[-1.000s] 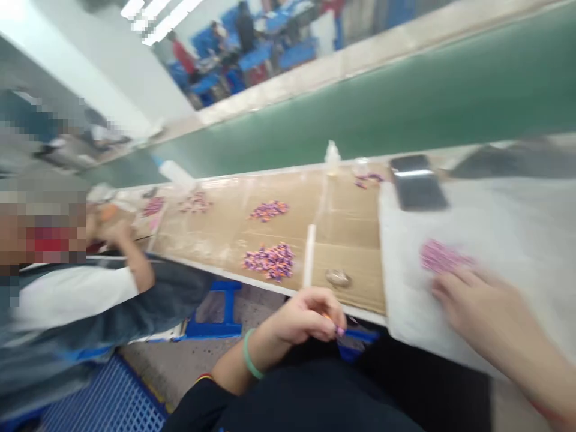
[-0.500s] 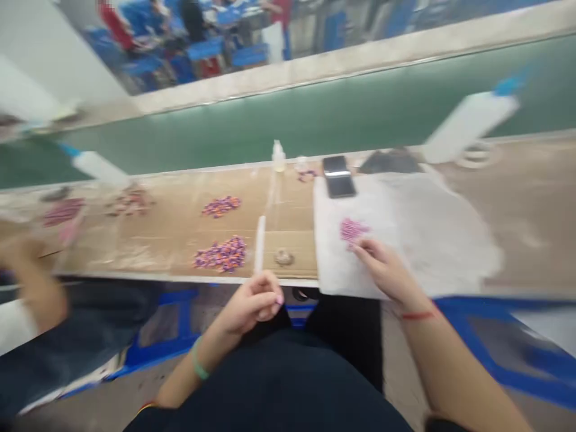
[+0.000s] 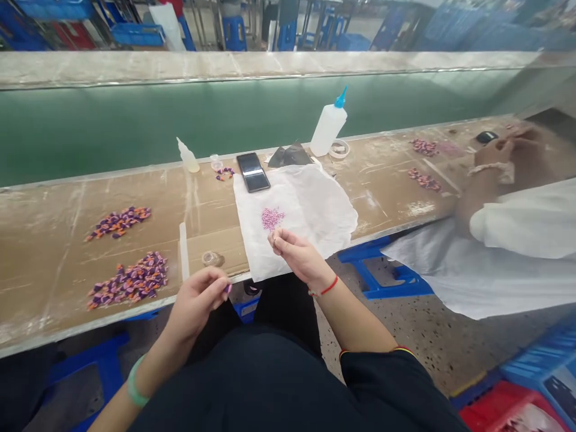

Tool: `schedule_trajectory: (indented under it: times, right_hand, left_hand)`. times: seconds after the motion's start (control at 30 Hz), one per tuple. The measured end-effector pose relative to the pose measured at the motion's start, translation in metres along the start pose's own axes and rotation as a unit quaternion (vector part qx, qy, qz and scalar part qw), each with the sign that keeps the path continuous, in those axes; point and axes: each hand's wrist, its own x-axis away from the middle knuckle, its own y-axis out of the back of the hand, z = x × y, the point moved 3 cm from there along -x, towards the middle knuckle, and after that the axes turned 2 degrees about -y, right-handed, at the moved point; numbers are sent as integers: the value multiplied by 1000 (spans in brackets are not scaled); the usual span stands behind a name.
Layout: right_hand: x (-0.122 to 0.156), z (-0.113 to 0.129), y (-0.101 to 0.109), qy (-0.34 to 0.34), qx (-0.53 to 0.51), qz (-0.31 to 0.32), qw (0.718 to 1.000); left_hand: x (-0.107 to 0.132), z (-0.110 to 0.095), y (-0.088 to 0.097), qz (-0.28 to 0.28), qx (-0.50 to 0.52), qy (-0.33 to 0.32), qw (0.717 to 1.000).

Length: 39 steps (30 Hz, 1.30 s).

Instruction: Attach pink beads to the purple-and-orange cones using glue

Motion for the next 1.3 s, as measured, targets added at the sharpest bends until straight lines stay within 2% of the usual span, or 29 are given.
schedule_trajectory:
  times: [0.17,0.37,0.57,0.63,0.73,0.87,0.93,1.03,1.1,1.17,1.2,1.23,1.3]
  right_hand:
    - [24,7,-35,115,118,13,986]
    - [31,8,-54,235,223,-67,944]
    - [34,13,-62,288,303,-124,900]
    - [35,18,-62,294,334,-125,887]
    - [36,24,-58,290,359,-100,882]
    - [37,30,-51,319,377,-77,866]
    - [38,32,-51,370,402,-57,835]
    - [42,29,-53,451,447,-11,772]
    - [44,25,-53,480,456,-4,749]
    - [46,20,-52,488,444,-18,752]
    - [46,18,-52,483,432,-28,761]
    - [46,16,-53,467,415,-39,780]
    - [45,9,-54,400,357,-56,842]
  left_hand:
    - [-16,-11,-25,6,-14,-94,995]
    - [-12,-2,-32,-1,-23,-165,986]
    - [-5,-1,-34,-37,-73,-202,976]
    - [-3,-4,-33,-52,-117,-219,967]
    - [-3,-10,-31,-49,-162,-239,956]
    - [-5,-12,-28,-9,-121,-190,974]
    - [-6,-10,-28,13,-64,-141,988]
    - [-5,-6,-27,32,12,-73,997]
    - [-3,-3,-27,35,41,-32,998]
    - [-2,0,-27,37,66,4,997]
    - [-1,1,-27,37,79,19,996]
    - [-1,2,-28,36,90,29,995]
    - [-1,3,-28,28,100,37,994]
